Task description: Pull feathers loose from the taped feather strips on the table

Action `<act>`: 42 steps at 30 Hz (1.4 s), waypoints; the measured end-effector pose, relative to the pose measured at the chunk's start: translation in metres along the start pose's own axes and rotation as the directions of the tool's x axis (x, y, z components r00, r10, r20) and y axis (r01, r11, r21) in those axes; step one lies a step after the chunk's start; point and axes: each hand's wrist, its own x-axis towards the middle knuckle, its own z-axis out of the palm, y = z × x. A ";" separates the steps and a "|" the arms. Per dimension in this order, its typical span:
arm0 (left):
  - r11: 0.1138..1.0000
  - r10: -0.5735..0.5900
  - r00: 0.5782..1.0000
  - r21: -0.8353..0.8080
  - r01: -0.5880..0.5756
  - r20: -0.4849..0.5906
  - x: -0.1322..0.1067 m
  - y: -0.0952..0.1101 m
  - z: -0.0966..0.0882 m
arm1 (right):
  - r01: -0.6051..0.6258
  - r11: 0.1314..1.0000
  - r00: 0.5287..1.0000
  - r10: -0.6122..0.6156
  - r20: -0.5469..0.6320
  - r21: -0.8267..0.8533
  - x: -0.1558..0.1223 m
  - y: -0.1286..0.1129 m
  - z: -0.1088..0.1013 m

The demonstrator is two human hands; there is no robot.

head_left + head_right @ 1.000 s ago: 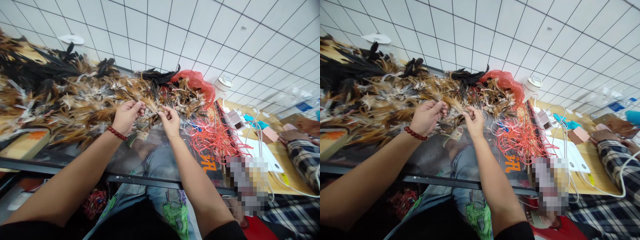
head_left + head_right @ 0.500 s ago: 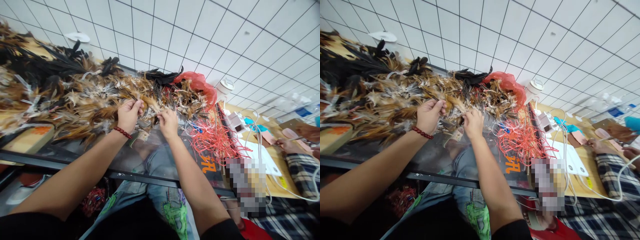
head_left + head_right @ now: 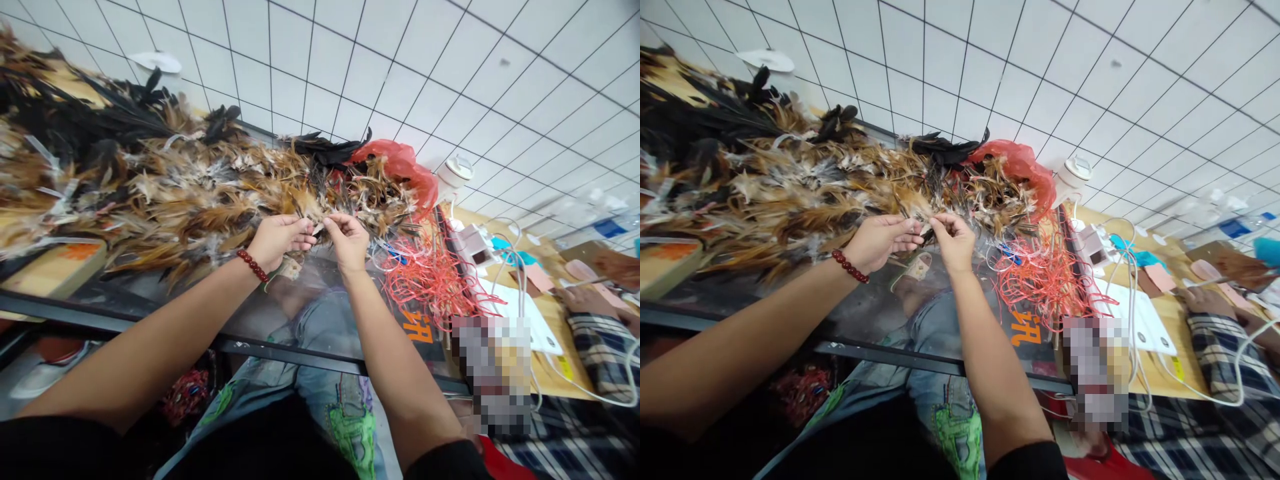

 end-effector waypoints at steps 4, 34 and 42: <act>0.996 -0.079 0.996 -0.030 0.080 0.031 0.001 0.001 0.000 | 0.010 0.999 1.000 -0.010 0.000 -0.039 -0.001 -0.001 0.001; 0.897 0.388 0.842 -0.056 -0.438 -0.376 0.023 0.009 -0.020 | 0.543 0.382 0.811 -0.009 0.585 -0.748 -0.008 -0.007 -0.013; 0.904 0.373 0.843 -0.051 -0.424 -0.388 0.025 0.008 -0.020 | 0.591 0.480 0.783 -0.147 0.605 -0.649 -0.017 -0.018 -0.004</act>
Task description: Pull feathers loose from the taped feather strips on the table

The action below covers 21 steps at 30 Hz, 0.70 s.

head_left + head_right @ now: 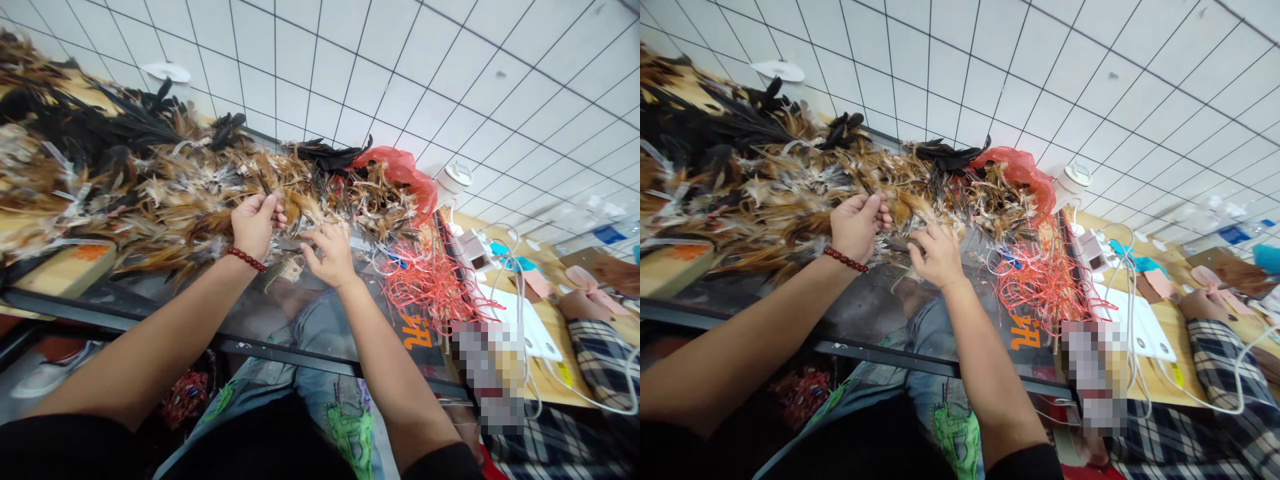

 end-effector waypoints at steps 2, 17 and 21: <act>1.000 0.000 1.000 0.013 0.000 0.007 -0.001 -0.001 0.000 | 0.010 1.000 0.999 -0.011 0.049 0.020 0.000 -0.003 0.002; 0.986 -0.099 0.977 0.154 0.069 0.191 -0.009 0.002 0.000 | -0.170 0.896 0.946 0.265 -0.187 0.410 0.004 0.023 0.009; 0.979 -0.142 0.949 0.183 0.092 0.283 -0.012 0.001 -0.001 | -0.177 0.865 0.922 0.312 -0.228 0.469 0.004 0.020 0.008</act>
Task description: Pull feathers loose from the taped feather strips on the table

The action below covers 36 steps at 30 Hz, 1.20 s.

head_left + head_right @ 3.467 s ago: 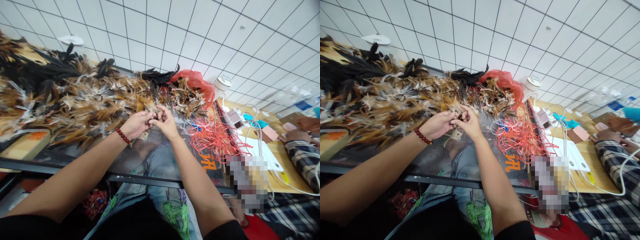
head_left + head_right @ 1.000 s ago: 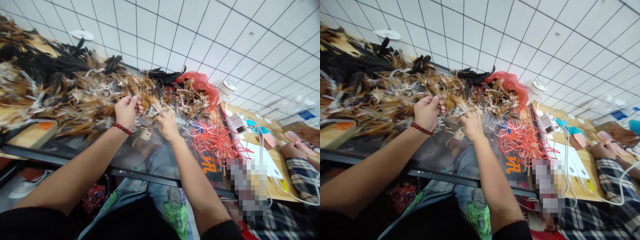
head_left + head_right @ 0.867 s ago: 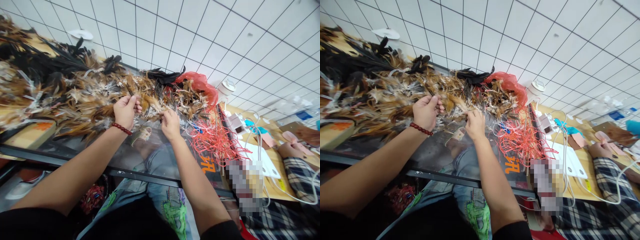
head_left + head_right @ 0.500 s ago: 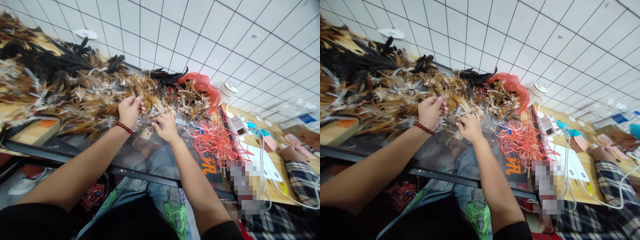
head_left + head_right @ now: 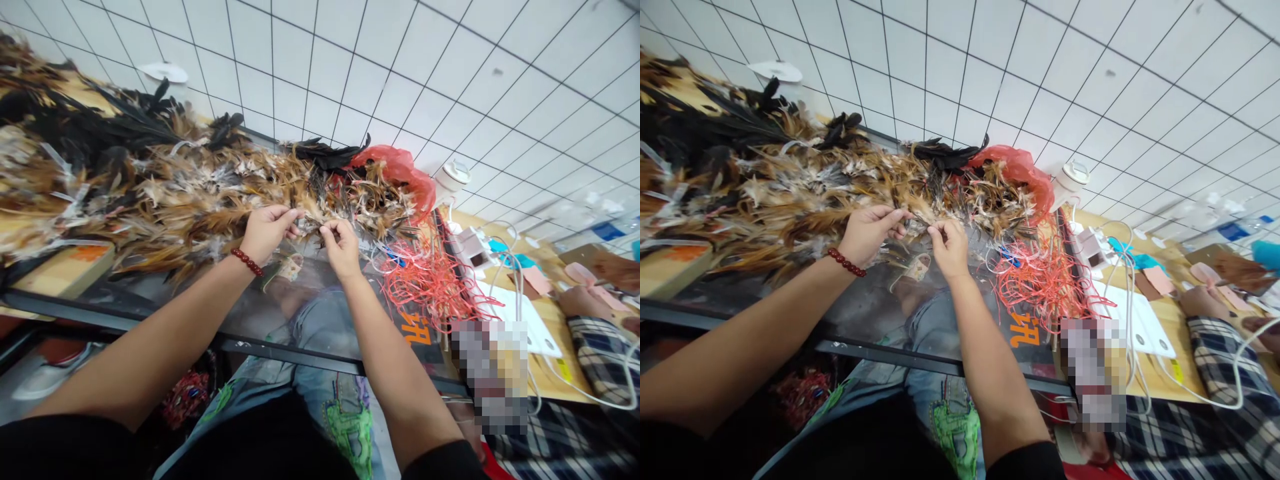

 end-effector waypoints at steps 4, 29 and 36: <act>0.994 -0.033 0.987 -0.098 0.048 0.158 -0.005 0.004 0.001 | -0.075 0.994 0.997 0.073 0.024 0.078 -0.003 -0.005 0.005; 0.950 -0.041 0.996 -0.304 0.064 0.080 0.001 0.009 -0.003 | -0.226 0.955 0.974 0.216 0.071 0.190 0.002 0.005 0.005; 0.948 -0.070 0.994 -0.305 0.093 0.084 0.003 0.008 -0.003 | -0.065 0.995 0.985 0.075 0.155 -0.071 -0.002 0.003 0.004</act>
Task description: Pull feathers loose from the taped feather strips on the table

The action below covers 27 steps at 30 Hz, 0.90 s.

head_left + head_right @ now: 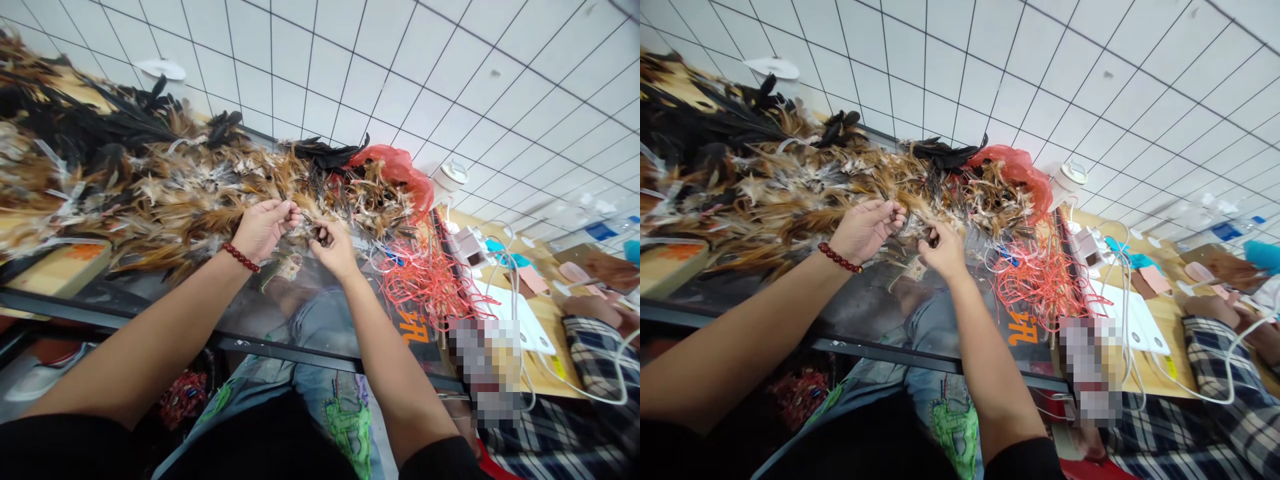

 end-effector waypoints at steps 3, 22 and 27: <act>1.000 -0.004 1.000 -0.024 0.004 0.017 -0.001 0.000 0.000 | 0.104 0.962 0.991 -0.079 0.106 -0.254 -0.005 -0.005 -0.004; 0.998 -0.054 0.998 0.034 0.054 -0.019 0.000 -0.009 -0.002 | -0.389 0.252 0.818 0.537 0.207 0.886 0.009 -0.015 0.000; 0.987 -0.128 0.991 0.091 0.131 -0.036 -0.004 -0.008 0.001 | -0.339 0.477 0.886 0.452 0.104 0.811 0.006 -0.018 0.006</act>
